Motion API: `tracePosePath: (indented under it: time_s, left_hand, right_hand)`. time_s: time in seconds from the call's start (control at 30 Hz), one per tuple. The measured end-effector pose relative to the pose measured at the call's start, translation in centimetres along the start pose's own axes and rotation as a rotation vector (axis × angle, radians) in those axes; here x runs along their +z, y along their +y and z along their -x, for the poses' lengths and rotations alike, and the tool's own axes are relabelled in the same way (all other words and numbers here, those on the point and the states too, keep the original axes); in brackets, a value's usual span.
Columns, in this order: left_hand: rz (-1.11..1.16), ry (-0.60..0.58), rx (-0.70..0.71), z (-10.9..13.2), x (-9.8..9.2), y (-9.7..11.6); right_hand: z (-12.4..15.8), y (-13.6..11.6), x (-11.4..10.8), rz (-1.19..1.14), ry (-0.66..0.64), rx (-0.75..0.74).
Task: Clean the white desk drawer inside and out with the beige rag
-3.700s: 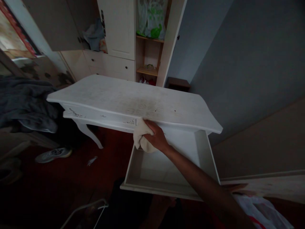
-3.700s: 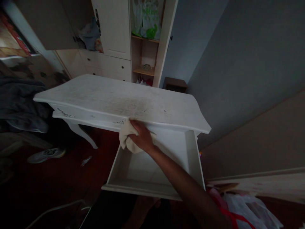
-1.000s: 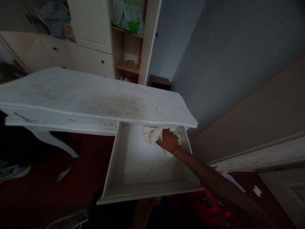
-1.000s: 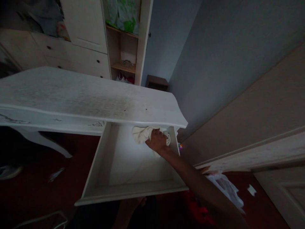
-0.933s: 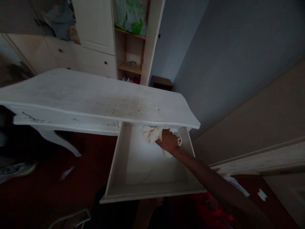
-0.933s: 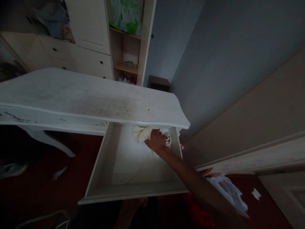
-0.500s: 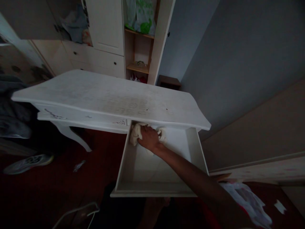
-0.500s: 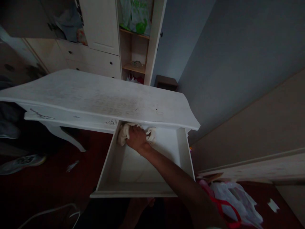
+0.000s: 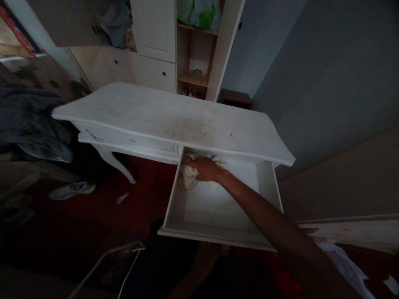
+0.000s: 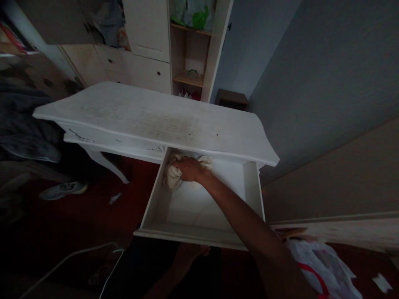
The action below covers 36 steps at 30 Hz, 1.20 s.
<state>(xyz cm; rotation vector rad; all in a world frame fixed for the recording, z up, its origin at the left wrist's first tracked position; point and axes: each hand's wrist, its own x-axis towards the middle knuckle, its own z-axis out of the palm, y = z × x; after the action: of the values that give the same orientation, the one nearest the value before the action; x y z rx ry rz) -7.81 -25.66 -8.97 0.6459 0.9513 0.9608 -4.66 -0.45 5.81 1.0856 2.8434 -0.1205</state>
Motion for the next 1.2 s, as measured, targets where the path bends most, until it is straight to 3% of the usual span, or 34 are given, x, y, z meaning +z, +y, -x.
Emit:
tracePosePath:
  time_s: [0.13,0.4,0.5,0.63,0.77,0.97,1.2]
  left_hand:
    - [0.086,0.037,-0.011,0.3,0.3,0.2]
    - [0.117,0.047,-0.059,0.5,0.6,1.2]
    - [0.108,0.050,-0.083,0.6,0.7,1.5]
    - [0.106,0.056,-0.101,0.7,0.8,2.2]
    - [0.101,0.053,-0.137,0.8,0.9,2.6]
    - [0.141,0.040,-0.163,0.9,0.9,3.0]
    - [0.112,0.029,-0.178,1.0,0.7,3.0]
  right_hand:
    - [1.6,-1.7,0.4,-0.006,-0.066,-0.067]
    - [5.2,-8.1,2.4,-0.024,-0.105,-0.218]
    - [5.5,-8.8,2.6,-0.009,-0.098,-0.296]
    - [5.3,-8.1,2.5,0.019,-0.096,-0.432]
    - [5.9,-7.0,2.8,-0.013,-0.110,-0.476]
    - [9.4,-5.3,3.5,-0.118,-0.158,-0.355]
    - [15.7,-2.0,4.2,-0.160,-0.195,-0.218]
